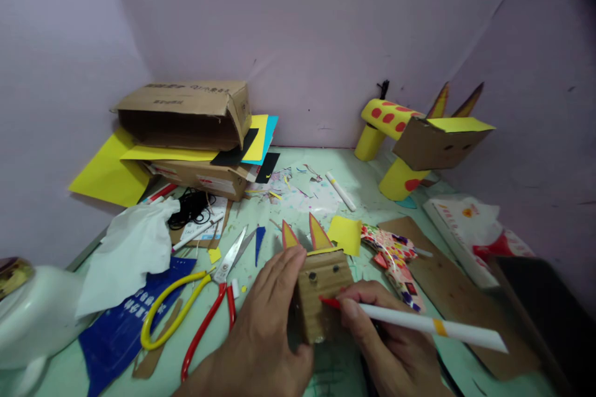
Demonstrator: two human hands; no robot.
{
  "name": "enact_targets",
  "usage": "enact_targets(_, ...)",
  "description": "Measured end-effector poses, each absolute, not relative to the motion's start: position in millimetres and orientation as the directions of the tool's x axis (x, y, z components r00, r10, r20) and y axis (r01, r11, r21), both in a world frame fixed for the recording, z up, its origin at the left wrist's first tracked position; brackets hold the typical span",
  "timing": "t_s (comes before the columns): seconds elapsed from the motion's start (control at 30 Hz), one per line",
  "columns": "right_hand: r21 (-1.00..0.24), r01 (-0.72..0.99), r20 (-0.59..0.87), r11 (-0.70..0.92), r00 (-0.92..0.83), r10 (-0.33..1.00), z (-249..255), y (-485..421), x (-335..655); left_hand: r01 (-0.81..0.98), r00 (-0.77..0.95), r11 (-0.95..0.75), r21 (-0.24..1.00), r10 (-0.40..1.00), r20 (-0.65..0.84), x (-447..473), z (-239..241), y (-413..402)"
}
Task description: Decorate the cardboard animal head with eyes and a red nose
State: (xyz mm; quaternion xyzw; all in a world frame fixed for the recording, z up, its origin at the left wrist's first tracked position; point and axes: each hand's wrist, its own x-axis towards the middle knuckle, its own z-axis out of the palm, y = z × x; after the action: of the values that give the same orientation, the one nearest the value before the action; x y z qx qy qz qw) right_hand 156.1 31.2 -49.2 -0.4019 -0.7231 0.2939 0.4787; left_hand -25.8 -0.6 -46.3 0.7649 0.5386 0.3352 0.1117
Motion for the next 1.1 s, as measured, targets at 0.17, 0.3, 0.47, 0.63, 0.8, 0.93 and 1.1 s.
enact_targets(0.17, -0.831, 0.315, 0.411, 0.458, -0.205, 0.888, -53, 31, 158, 0.744, 0.221, -0.427, 0.514, 0.883, 0.414, -25, -45, -1)
enact_targets(0.3, -0.836, 0.319, 0.403, 0.446, -0.195, 0.894, -57, 30, 160, 0.749, 0.220, -0.427, 0.507, 0.882, 0.417, -25, -46, -1)
enact_targets(0.47, -0.832, 0.308, 0.419, 0.462, -0.199, 0.886, -51, 31, 156, 0.753, 0.226, -0.429, 0.500, 0.881, 0.416, -26, -47, -1)
enact_targets(0.63, -0.817, 0.308, 0.451, 0.487, -0.182, 0.873, -45, 30, 153, 0.753, 0.221, -0.427, 0.501, 0.881, 0.418, -25, -46, 0)
enact_targets(0.8, -0.809, 0.305, 0.466, 0.502, -0.187, 0.865, -46, 30, 154, 0.743, 0.207, -0.423, 0.518, 0.882, 0.423, -25, -49, -1)
enact_targets(0.93, -0.808, 0.300, 0.470, 0.506, -0.189, 0.862, -47, 31, 152, 0.752, 0.204, -0.414, 0.513, 0.886, 0.416, -25, -50, -1)
enact_targets(1.1, -0.802, 0.307, 0.478, 0.513, -0.186, 0.858, -45, 33, 150, 0.756, 0.210, -0.420, 0.502, 0.882, 0.421, -26, -48, -2)
